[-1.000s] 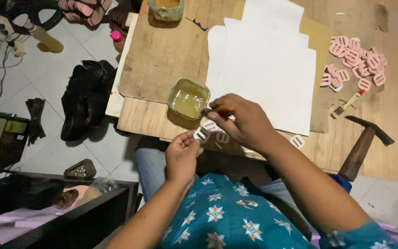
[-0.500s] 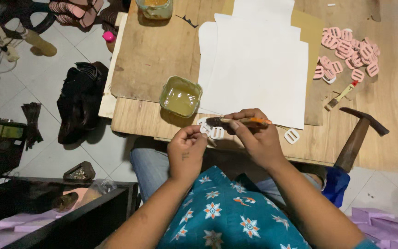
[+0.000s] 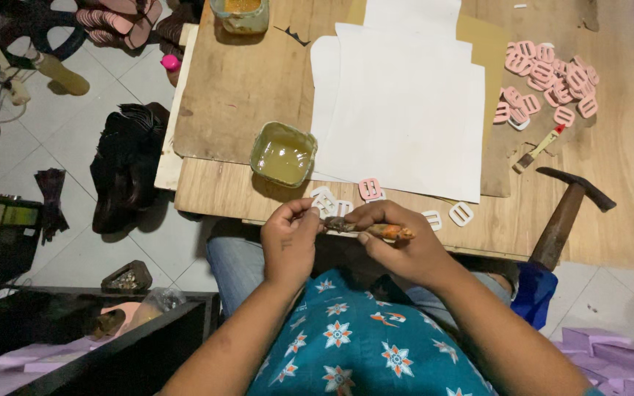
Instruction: The person sits at a workbench and uses a brush to apply paste from a container onto small pink buckle-shaped craft pieces, then places the coated pieces in rows on a white sheet of paper. They repeat this cycle, dipping the brush back into the paste container between pieces.
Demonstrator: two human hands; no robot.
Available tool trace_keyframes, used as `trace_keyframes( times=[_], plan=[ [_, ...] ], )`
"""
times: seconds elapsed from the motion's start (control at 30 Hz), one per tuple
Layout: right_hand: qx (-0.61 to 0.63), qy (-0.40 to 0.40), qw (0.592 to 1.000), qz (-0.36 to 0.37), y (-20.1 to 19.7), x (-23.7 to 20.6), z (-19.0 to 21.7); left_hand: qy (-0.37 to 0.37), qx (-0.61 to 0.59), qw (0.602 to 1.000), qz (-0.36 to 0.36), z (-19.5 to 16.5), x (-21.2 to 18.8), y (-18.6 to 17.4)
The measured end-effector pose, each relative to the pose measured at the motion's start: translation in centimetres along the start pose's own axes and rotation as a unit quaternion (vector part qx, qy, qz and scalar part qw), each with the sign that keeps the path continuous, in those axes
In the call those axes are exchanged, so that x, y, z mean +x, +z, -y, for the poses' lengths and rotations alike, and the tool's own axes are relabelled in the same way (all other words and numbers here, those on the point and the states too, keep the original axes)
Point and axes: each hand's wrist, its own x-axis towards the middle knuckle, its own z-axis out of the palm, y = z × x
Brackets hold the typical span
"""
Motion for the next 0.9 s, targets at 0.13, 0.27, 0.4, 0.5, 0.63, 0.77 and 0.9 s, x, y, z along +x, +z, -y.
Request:
trace_keyframes(
  times=[0.13, 0.27, 0.4, 0.5, 0.63, 0.77, 0.9],
  plan=[
    [0.047, -0.005, 0.997, -0.054, -0.5, 0.1, -0.1, 0.013, 0.021, 0.999, 0.02, 0.4, -0.2, 0.0],
    [0.003, -0.004, 1.0, -0.021, -0.7, 0.0, -0.3, 0.01, 0.028, 0.999, 0.015, 0.5, 0.1, 0.0],
    [-0.003, 0.016, 0.999, -0.048, -0.8, -0.7, -0.2, 0.007, 0.035, 0.999, 0.027, 0.3, 0.4, 0.2],
    [0.014, 0.009, 0.998, -0.061, -0.9, -1.0, -0.2, 0.009, 0.169, 0.985, 0.035, 0.3, -0.2, 0.5],
    [-0.047, 0.025, 0.996, -0.069, -1.1, -1.9, -0.4, -0.039, 0.002, 0.999, 0.022, 0.4, 0.3, 1.1],
    [-0.029, 0.038, 0.991, -0.126, -1.5, -2.7, -1.7, -0.065, -0.02, 0.997, 0.037, 1.1, 0.7, 1.5],
    [-0.003, 0.069, 0.986, -0.153, -2.9, -3.9, -2.9, 0.011, 0.042, 0.995, 0.086, 2.2, 0.6, 2.4]
  ],
)
